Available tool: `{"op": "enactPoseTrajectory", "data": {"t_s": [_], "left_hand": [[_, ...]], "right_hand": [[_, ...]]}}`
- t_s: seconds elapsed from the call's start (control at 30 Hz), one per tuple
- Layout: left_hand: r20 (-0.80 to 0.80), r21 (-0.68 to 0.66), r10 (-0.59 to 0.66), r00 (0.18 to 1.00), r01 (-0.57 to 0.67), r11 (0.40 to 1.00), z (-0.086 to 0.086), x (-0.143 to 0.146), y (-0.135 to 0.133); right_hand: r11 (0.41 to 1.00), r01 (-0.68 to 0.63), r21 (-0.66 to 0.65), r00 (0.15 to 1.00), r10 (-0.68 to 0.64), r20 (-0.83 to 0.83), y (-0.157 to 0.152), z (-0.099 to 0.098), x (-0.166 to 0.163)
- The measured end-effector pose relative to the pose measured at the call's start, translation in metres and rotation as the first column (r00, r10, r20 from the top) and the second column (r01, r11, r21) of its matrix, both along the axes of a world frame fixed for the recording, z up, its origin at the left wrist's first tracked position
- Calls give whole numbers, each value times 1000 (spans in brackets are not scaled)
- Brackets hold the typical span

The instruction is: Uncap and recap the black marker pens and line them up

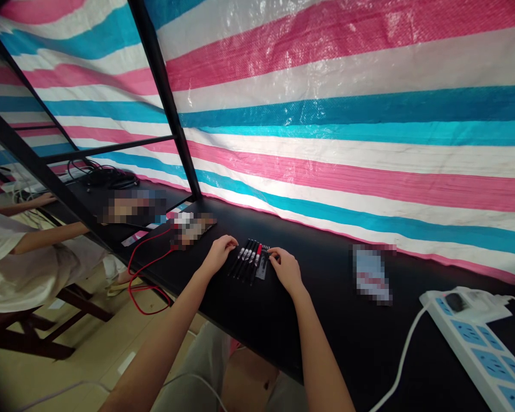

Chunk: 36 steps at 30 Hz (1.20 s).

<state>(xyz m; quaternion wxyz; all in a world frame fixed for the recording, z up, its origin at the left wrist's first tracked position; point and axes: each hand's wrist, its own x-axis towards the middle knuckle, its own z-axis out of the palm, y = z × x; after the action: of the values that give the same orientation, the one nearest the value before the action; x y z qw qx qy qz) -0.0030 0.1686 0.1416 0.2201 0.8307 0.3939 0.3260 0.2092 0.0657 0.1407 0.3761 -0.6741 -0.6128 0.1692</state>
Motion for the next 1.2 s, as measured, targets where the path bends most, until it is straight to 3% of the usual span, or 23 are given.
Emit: {"op": "enactPoseTrajectory", "data": {"t_s": [0.43, 0.83, 1.0, 1.1, 1.2], "left_hand": [[10, 38, -49, 999, 49, 998, 0, 0, -2], [45, -8, 31, 999, -31, 1000, 0, 2, -4], [-156, 35, 190, 969, -187, 982, 6, 6, -13], [-315, 124, 205, 927, -174, 977, 7, 9, -17], [-357, 158, 206, 911, -159, 975, 7, 10, -18]], "right_hand": [[1000, -3, 5, 1000, 3, 8, -1, 1, -2], [999, -15, 37, 995, 11, 98, -5, 4, -7], [998, -46, 42, 981, 37, 189, -6, 6, -9], [999, -35, 36, 977, 26, 211, -7, 7, -10], [1000, -11, 21, 973, 6, 229, -8, 8, -11]]}}
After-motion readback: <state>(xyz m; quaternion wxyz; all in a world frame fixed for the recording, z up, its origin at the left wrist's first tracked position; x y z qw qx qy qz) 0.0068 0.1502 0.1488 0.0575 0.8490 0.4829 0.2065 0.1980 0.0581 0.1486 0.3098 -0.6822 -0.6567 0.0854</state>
